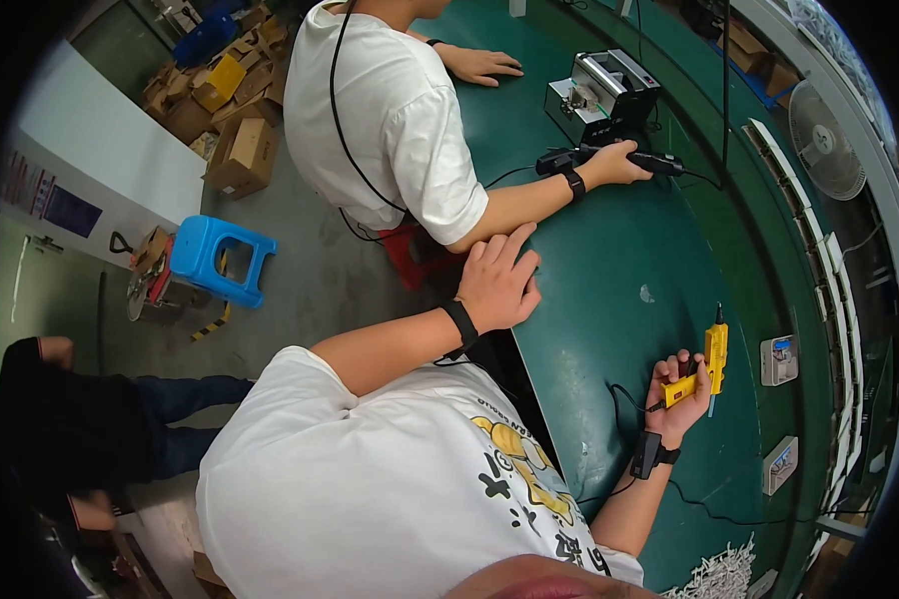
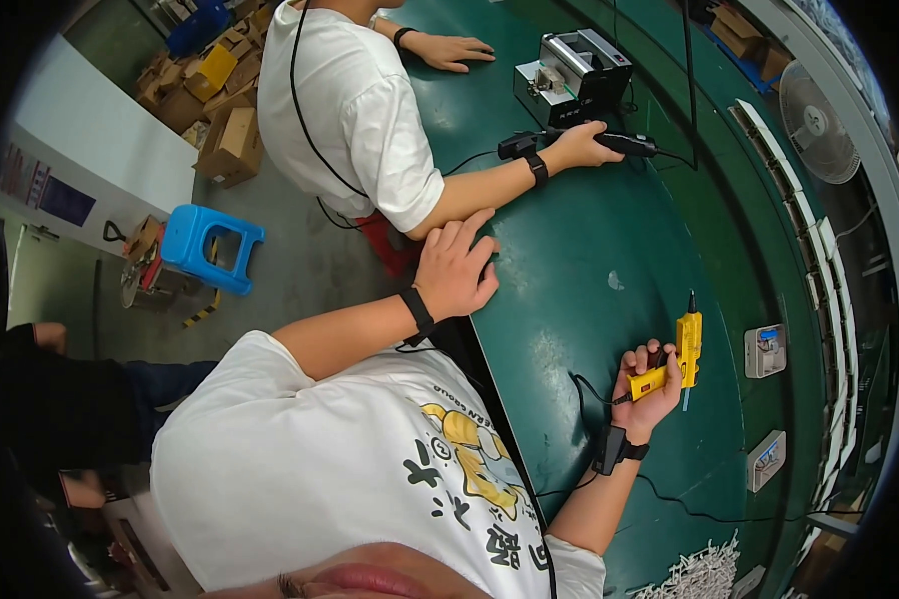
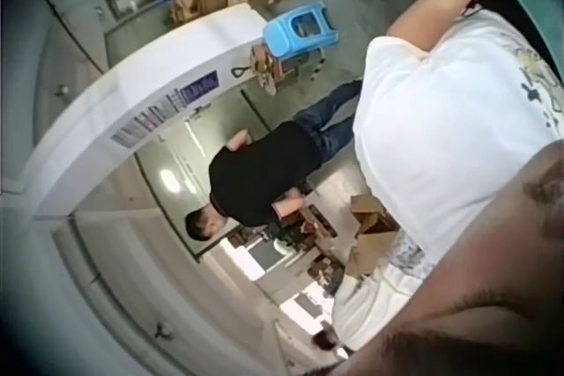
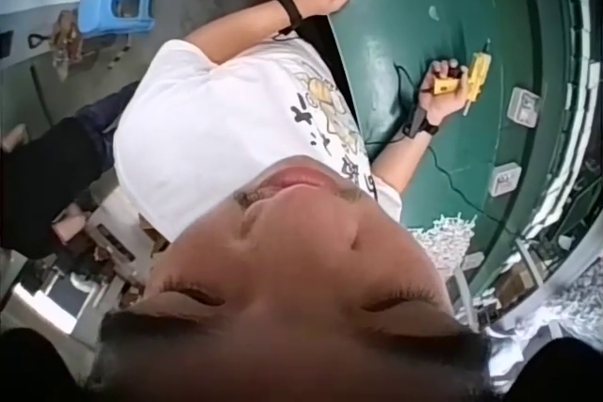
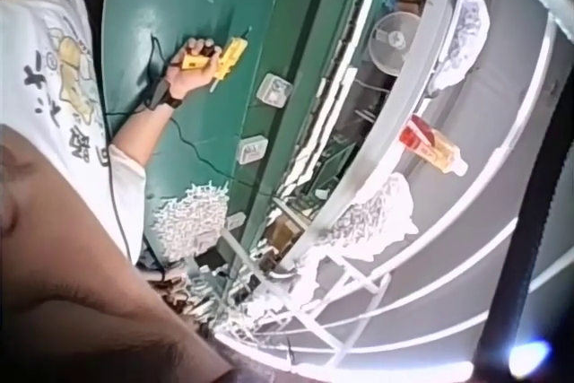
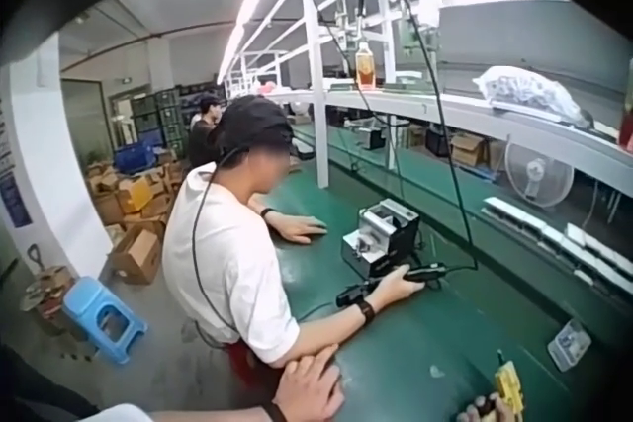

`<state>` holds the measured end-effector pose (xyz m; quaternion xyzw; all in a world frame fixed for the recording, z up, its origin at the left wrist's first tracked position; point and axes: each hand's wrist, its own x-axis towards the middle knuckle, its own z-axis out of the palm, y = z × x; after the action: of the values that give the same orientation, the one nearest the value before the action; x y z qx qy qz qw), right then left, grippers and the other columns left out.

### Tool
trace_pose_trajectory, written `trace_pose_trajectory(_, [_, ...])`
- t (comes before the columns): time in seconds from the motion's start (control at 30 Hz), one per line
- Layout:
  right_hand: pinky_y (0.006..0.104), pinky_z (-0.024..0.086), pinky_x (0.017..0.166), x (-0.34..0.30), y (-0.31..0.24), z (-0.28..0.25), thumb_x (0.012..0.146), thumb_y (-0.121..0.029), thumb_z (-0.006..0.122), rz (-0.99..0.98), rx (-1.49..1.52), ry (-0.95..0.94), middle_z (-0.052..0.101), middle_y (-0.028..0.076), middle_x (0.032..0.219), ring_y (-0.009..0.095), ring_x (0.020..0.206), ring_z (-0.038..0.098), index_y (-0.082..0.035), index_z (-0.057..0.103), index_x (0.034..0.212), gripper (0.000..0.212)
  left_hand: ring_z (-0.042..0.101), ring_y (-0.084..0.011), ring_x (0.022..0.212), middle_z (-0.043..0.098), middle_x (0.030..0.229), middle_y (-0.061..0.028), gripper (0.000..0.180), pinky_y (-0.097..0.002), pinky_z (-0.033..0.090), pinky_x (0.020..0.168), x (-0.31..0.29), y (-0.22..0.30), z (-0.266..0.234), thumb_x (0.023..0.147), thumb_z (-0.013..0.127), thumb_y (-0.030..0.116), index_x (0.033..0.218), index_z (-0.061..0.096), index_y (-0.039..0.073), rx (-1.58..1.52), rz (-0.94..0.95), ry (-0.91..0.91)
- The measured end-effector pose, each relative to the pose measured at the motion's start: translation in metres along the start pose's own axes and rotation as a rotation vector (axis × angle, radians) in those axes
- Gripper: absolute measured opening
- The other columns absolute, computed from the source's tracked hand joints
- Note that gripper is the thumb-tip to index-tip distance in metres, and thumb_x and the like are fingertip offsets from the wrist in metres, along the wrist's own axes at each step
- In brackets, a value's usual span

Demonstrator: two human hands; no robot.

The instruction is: Applying hot glue to small plastic components and organizing them in a tray at an assembly station.

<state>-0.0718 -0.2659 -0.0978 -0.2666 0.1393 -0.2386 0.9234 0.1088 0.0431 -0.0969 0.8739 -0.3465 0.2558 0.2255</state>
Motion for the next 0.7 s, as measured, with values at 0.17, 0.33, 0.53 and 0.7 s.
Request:
trace_pose_trajectory(0.17, [0.0328,0.045,0.075,-0.002,-0.002,0.006,0.107,-0.018,0.058,-0.003,0.001,0.004,0.058,0.009,0.101,0.015,0.074,0.049,-0.006,0.06,0.114,0.014,0.058,-0.0304,0.109,0.058,0.149,-0.0152,0.026,-0.0422,0.04,0.086,0.0,-0.001,0.004,0.078,0.071,0.019,0.103,0.066,0.012,-0.024,-0.015,-0.052])
trace_pose_trajectory(0.33, [0.0319,0.044,0.075,0.0,0.0,0.007,0.106,-0.019,0.059,0.015,0.018,0.01,0.058,0.008,0.101,0.014,0.074,0.048,-0.007,0.06,0.113,0.014,0.058,-0.0303,0.106,0.059,0.147,-0.0176,0.027,-0.0433,0.04,0.086,0.005,-0.001,0.002,0.078,0.07,0.02,0.103,0.065,0.01,-0.037,-0.011,-0.021])
trace_pose_trajectory(0.53, [0.0315,0.043,0.074,-0.004,0.001,0.009,0.105,-0.019,0.059,0.009,0.022,0.028,0.058,0.008,0.1,0.014,0.073,0.047,-0.008,0.059,0.113,0.014,0.058,-0.0307,0.107,0.058,0.147,-0.017,0.029,-0.0432,0.041,0.087,0.002,-0.003,0.002,0.079,0.071,0.021,0.105,0.065,0.01,-0.013,-0.013,-0.074])
trace_pose_trajectory(0.7, [0.0314,0.043,0.074,0.001,0.0,0.005,0.105,-0.019,0.059,0.011,0.022,0.048,0.058,0.007,0.1,0.014,0.073,0.047,-0.008,0.059,0.113,0.014,0.057,-0.032,0.114,0.057,0.147,-0.0159,0.03,-0.0434,0.041,0.091,0.007,0.004,0.006,0.08,0.071,0.021,0.108,0.067,0.012,-0.018,-0.037,-0.074])
